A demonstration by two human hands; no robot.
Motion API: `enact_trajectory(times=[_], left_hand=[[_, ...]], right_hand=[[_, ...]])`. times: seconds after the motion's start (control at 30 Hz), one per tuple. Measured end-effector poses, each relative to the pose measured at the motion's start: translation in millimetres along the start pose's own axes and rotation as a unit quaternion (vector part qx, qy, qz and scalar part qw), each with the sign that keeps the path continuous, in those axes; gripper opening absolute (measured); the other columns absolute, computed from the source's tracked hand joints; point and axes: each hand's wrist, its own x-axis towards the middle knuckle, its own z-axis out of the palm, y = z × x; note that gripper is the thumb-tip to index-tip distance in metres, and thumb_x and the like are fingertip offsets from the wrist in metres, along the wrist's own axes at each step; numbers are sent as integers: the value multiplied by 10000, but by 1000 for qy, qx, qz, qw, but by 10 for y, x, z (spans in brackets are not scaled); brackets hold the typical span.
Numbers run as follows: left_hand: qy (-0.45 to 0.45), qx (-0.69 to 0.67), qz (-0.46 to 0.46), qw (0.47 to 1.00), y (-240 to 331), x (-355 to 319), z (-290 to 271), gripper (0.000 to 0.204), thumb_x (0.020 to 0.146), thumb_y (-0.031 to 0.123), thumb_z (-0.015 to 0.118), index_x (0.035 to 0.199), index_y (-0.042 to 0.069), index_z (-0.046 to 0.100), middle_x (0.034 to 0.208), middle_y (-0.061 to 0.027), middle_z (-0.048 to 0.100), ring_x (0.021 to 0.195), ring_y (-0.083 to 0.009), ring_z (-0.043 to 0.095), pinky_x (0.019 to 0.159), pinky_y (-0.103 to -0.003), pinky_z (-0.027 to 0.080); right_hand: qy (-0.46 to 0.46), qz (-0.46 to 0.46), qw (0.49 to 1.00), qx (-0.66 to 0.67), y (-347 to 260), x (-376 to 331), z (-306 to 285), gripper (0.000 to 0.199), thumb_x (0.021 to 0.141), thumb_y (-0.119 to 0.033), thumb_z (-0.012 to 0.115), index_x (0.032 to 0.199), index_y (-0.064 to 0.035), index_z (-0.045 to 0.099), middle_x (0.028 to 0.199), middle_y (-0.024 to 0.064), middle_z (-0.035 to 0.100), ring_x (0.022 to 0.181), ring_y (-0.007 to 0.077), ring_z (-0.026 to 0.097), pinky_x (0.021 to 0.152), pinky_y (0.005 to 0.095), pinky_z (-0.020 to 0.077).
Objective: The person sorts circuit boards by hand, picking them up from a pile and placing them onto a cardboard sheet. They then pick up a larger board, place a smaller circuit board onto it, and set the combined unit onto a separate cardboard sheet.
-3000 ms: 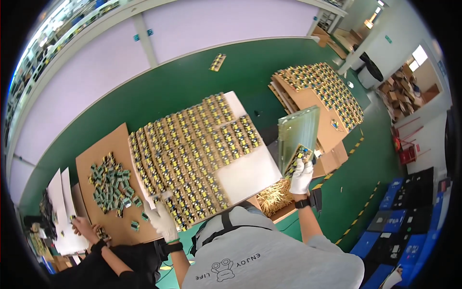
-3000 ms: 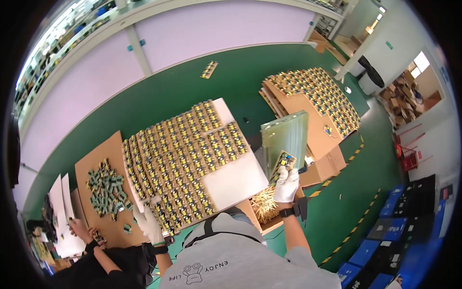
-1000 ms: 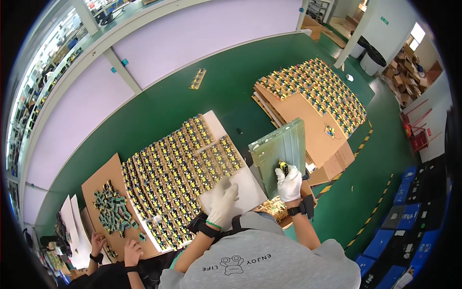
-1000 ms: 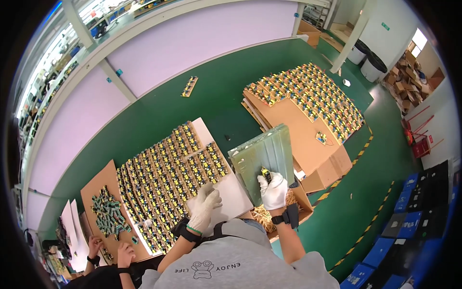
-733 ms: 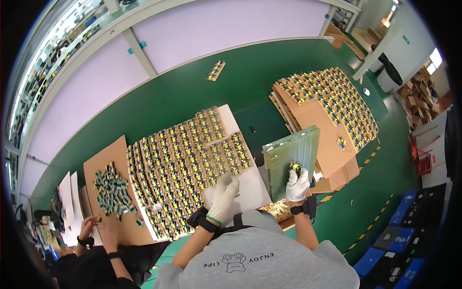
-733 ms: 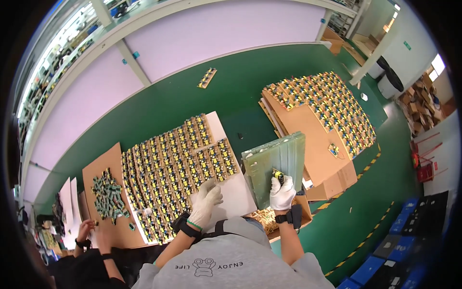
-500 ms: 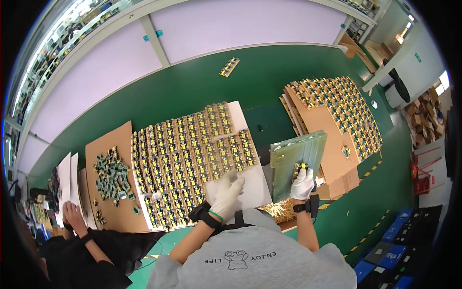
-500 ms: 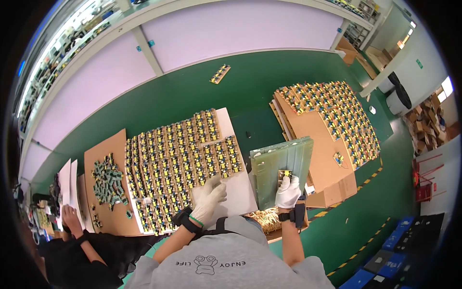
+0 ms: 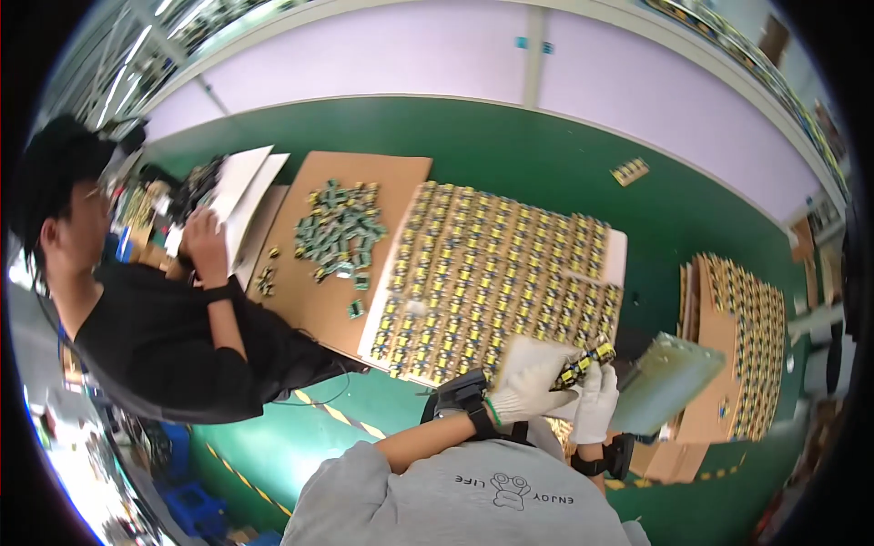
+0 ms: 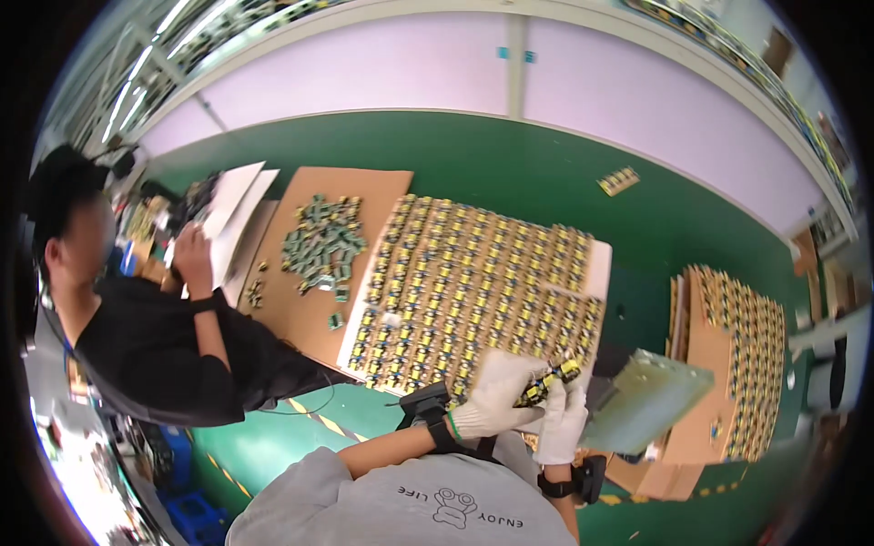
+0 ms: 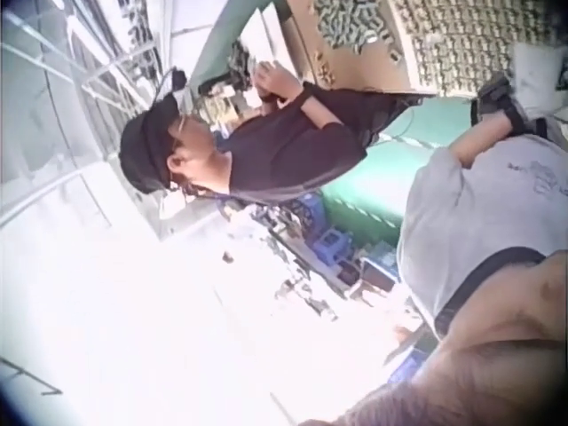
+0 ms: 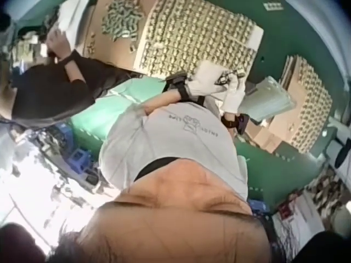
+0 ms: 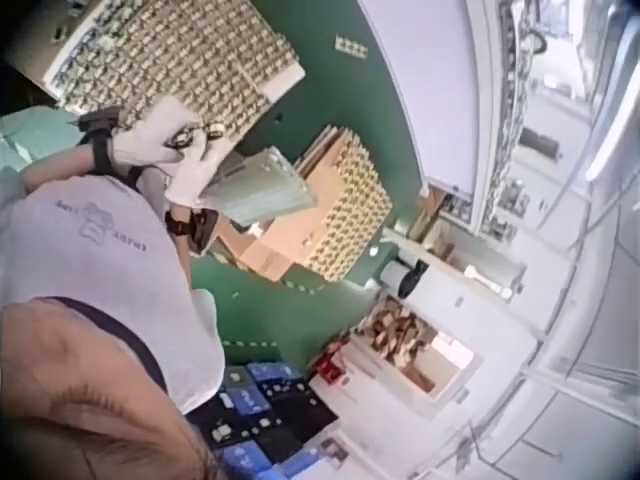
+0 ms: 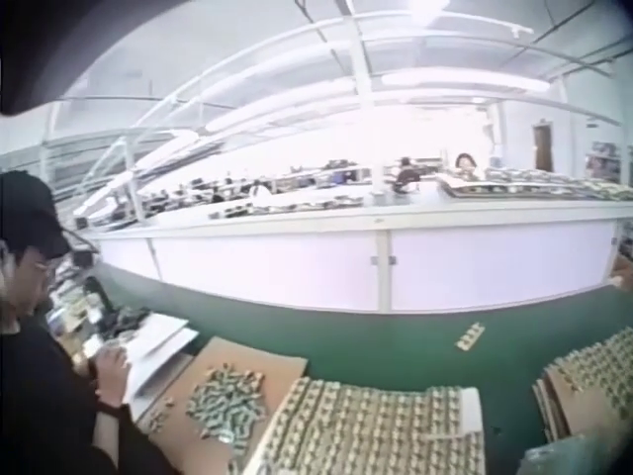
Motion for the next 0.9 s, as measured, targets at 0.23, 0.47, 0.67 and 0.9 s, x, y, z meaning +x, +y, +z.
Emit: enact_trajectory(times=[0.23,0.47,0.67,0.9], left_hand=[[176,195,-19,965,-596,-482,-611,340,682,158,675,999,142,552,788,-76,531,784,-258,578,677,-382,466],[225,148,-153,951,-1256,-929,-1079,384,668,187,675,1026,125,550,846,-102,554,799,-303,576,701,-413,466],[295,98,-249,917,-1963,-1128,-1259,464,685,284,684,1102,129,551,895,-122,559,835,-311,572,719,-424,454],[380,50,-342,858,-2111,-1035,-1648,481,738,346,647,1159,135,545,941,-148,598,903,-324,586,768,-427,464]], right_hand=[[-94,-25,988,-122,-306,285,970,427,949,-361,469,801,23,583,623,110,541,582,136,471,549,326,406],[-323,0,939,-119,-361,608,2174,658,918,-531,397,792,74,623,660,152,583,615,228,526,604,383,425],[-329,-35,942,-53,-357,654,3265,681,906,-519,388,983,128,586,859,284,600,855,377,574,810,391,426],[-398,163,886,173,-597,950,3904,413,913,-299,525,1171,22,503,1056,120,547,847,222,607,724,319,505]])
